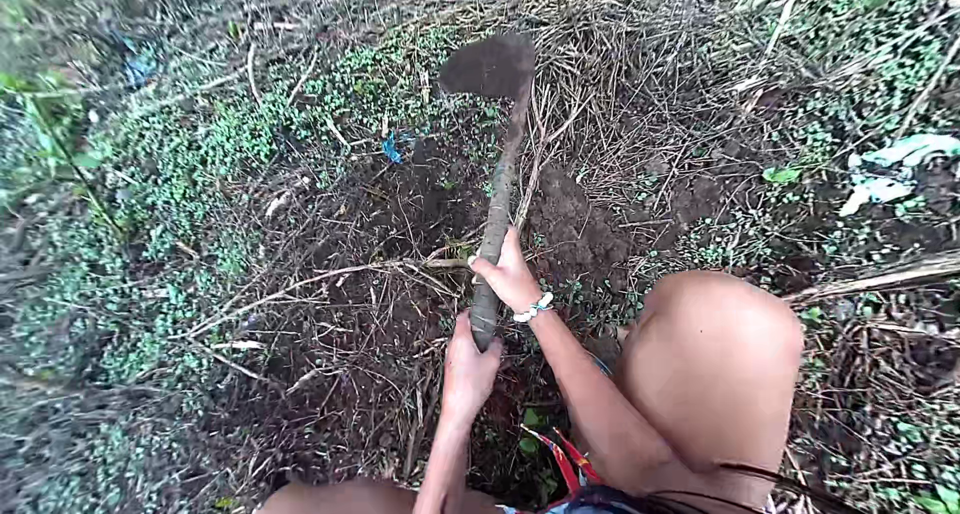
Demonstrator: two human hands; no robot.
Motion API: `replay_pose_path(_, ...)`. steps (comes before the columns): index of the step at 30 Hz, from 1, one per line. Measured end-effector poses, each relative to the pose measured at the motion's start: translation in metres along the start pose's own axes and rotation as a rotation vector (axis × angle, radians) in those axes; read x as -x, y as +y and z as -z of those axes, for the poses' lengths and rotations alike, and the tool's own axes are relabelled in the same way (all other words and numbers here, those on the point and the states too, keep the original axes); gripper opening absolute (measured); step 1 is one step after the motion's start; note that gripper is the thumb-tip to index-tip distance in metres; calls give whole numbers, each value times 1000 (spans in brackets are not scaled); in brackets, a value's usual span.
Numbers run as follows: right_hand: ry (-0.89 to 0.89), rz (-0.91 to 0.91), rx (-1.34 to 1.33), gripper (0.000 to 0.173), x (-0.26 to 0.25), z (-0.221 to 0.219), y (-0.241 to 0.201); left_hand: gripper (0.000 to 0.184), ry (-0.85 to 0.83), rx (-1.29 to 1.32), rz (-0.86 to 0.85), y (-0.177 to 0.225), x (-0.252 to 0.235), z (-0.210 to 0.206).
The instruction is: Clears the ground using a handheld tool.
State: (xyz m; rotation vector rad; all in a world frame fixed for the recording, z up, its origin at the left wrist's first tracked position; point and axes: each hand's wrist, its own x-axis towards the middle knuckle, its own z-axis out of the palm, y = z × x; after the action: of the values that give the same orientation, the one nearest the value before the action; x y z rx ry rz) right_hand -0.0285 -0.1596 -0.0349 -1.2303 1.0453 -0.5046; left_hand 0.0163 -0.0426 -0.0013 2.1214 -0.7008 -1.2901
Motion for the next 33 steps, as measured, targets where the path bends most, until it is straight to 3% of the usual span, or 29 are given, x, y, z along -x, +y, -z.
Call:
replay_pose_path(3,-168,-200,-244,84,-15,-11,34,42,53,-201,221,-16,-41,-5)
replay_pose_path(6,-248,-380,-263,83,-21,-19,54,38,137,-5,288,-22,-56,-24)
replay_pose_path(9,-280,-374,-249,77,-40,-11,51,32,279,120,281,-14,-73,-44)
replay_pose_path(12,-101,-177,-346,76,-63,21,16,33,261,-6,33,28,-99,-41)
replay_pose_path(15,262,86,-621,60,-80,42,-49,52,177,-373,-402,101,-124,-15)
replay_pose_path(18,642,428,-860,51,-103,44,-90,27,259,-676,-892,162,-156,6)
replay_pose_path(19,737,507,-884,51,-115,39,-93,23,252,-734,-969,173,-169,15)
replay_pose_path(20,790,519,-871,56,-127,29,-88,23,223,-781,-940,174,-182,24)
replay_pose_path(21,779,440,-820,64,-138,13,-75,27,172,-824,-778,165,-192,34)
replay_pose_path(22,687,277,-743,71,-144,-6,-57,34,109,-853,-496,147,-197,42)
replay_pose_path(24,304,-158,-509,67,-147,-40,-19,42,61,-793,85,96,-190,50)
replay_pose_path(26,-144,-442,-250,59,-148,-53,12,41,142,-596,379,54,-164,33)
replay_pose_path(29,-414,-530,-9,66,-116,-43,19,27,300,-270,406,18,-121,-1)
replay_pose_path(33,-383,-484,-67,58,-90,-18,10,29,342,-177,420,47,-95,-23)
